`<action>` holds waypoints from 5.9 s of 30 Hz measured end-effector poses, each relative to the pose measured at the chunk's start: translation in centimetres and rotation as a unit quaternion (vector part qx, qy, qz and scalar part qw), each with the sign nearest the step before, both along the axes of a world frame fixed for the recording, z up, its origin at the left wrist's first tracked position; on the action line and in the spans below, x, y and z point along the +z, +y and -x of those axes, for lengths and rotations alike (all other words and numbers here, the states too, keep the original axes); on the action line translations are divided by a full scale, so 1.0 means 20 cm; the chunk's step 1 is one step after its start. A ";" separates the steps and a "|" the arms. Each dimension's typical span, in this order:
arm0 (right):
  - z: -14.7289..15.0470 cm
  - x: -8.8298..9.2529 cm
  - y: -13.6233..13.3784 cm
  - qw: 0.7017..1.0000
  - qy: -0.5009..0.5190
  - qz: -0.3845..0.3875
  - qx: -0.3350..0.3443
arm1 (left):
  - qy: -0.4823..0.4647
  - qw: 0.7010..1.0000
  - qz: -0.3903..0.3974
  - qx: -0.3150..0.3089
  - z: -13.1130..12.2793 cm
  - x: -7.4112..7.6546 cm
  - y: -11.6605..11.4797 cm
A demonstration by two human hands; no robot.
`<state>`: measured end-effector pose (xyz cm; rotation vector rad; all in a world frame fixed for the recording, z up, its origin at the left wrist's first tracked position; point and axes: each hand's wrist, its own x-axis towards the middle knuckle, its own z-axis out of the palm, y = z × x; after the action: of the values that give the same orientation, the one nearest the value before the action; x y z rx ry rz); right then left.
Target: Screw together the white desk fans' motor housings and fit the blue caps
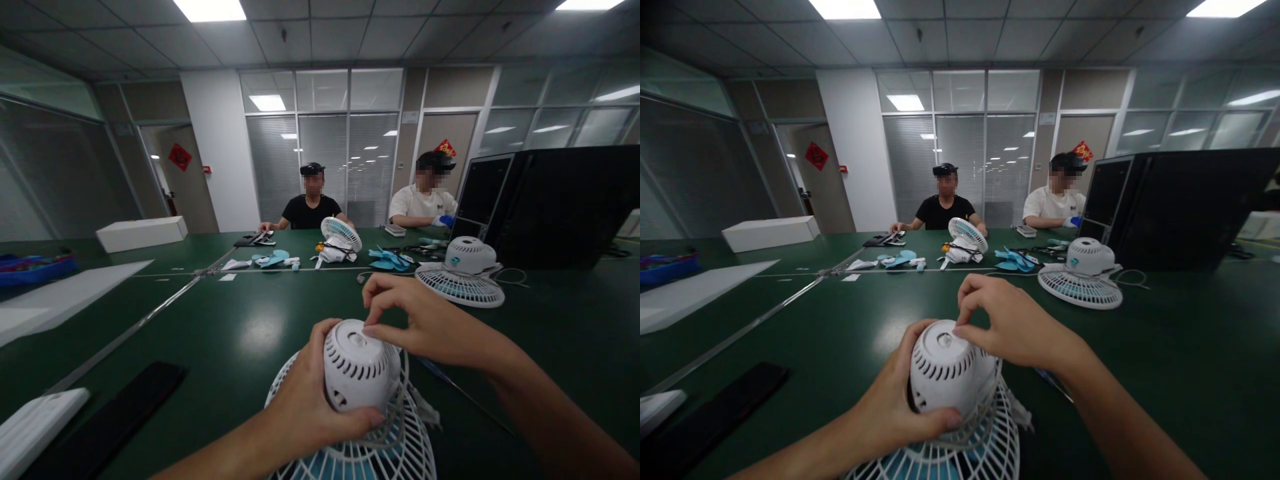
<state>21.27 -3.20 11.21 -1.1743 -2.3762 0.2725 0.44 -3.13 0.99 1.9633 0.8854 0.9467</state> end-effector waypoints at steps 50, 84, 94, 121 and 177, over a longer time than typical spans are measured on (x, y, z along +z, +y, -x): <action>0.21 -0.22 0.08 0.859 0.509 -0.031 -0.036 | -0.034 0.998 -0.056 -0.021 0.01 -0.02 0.05; 0.14 -0.11 0.05 0.927 0.371 -0.051 -0.029 | -0.036 0.998 -0.052 -0.023 0.00 -0.02 0.05; 0.14 -0.12 0.06 0.928 0.361 -0.080 -0.055 | -0.027 0.998 -0.046 -0.019 0.00 -0.01 0.04; 0.00 -0.01 0.09 0.956 0.291 0.005 -0.027 | -0.024 0.994 -0.052 -0.092 -0.02 0.04 0.15; 0.00 -0.01 0.28 0.928 0.323 -0.181 -0.036 | -0.098 0.994 0.028 -0.035 -0.27 0.25 0.43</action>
<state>21.33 2.46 10.94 -0.8266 -1.7074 0.1515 5.88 5.55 5.98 1.8064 0.7189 1.0427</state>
